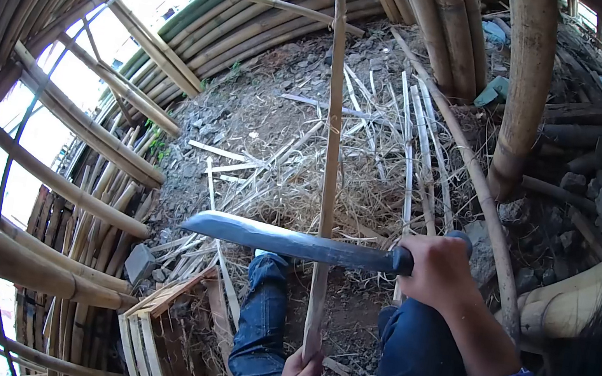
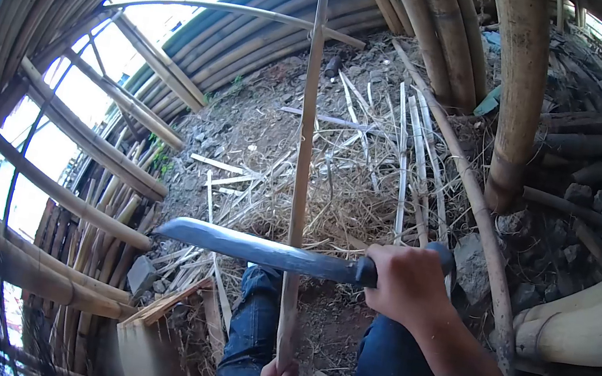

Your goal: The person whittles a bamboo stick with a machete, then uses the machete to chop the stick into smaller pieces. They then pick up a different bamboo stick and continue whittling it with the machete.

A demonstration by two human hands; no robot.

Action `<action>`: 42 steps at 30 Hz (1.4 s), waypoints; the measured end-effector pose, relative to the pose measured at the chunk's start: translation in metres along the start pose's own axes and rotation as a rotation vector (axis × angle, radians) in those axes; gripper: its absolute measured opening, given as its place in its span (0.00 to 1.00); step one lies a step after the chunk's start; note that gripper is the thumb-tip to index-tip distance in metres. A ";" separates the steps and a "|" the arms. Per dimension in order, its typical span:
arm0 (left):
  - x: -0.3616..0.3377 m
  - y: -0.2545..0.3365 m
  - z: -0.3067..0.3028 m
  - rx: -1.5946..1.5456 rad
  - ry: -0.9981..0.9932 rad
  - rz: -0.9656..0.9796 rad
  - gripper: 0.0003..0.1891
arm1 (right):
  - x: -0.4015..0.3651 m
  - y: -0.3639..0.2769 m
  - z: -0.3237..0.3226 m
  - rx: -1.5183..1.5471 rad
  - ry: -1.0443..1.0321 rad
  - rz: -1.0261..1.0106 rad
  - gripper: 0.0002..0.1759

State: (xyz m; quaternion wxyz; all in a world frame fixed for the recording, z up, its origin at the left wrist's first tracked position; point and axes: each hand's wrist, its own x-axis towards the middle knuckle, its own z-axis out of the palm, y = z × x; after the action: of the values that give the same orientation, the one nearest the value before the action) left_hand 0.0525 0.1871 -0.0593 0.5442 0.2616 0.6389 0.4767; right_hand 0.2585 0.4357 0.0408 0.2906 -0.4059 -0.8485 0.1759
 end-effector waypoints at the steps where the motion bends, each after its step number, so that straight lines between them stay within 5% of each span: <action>1: -0.006 0.002 -0.003 0.052 0.005 0.008 0.02 | -0.001 0.004 -0.002 -0.041 -0.030 0.038 0.12; 5: -0.017 -0.011 -0.023 0.300 0.010 0.228 0.02 | -0.002 0.017 -0.009 -0.148 0.003 0.022 0.15; 16: -0.032 -0.009 -0.058 0.711 0.155 0.407 0.04 | -0.008 0.011 -0.017 -0.275 0.120 -0.091 0.24; 24: -0.058 -0.010 -0.079 0.810 0.153 0.381 0.04 | -0.009 0.013 -0.020 -0.285 0.177 -0.100 0.19; 28: -0.085 -0.016 -0.086 0.900 0.165 0.433 0.03 | -0.012 0.038 -0.017 -0.255 0.272 0.253 0.14; 33: -0.110 -0.060 -0.143 0.967 0.156 0.271 0.05 | -0.013 0.026 -0.028 -0.357 0.372 0.109 0.17; 37: -0.106 -0.061 -0.176 0.892 0.055 0.433 0.06 | -0.013 0.024 -0.026 -0.356 0.319 0.087 0.21; 42: -0.089 -0.039 -0.161 0.909 0.099 0.333 0.09 | -0.013 0.022 -0.029 -0.375 0.268 0.077 0.21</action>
State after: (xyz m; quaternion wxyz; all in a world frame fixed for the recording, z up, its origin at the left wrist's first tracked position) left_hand -0.0679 0.0430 -0.0618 0.2603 0.5485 0.7570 0.2416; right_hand 0.2960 0.4404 0.0470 0.3131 -0.5045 -0.8041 -0.0296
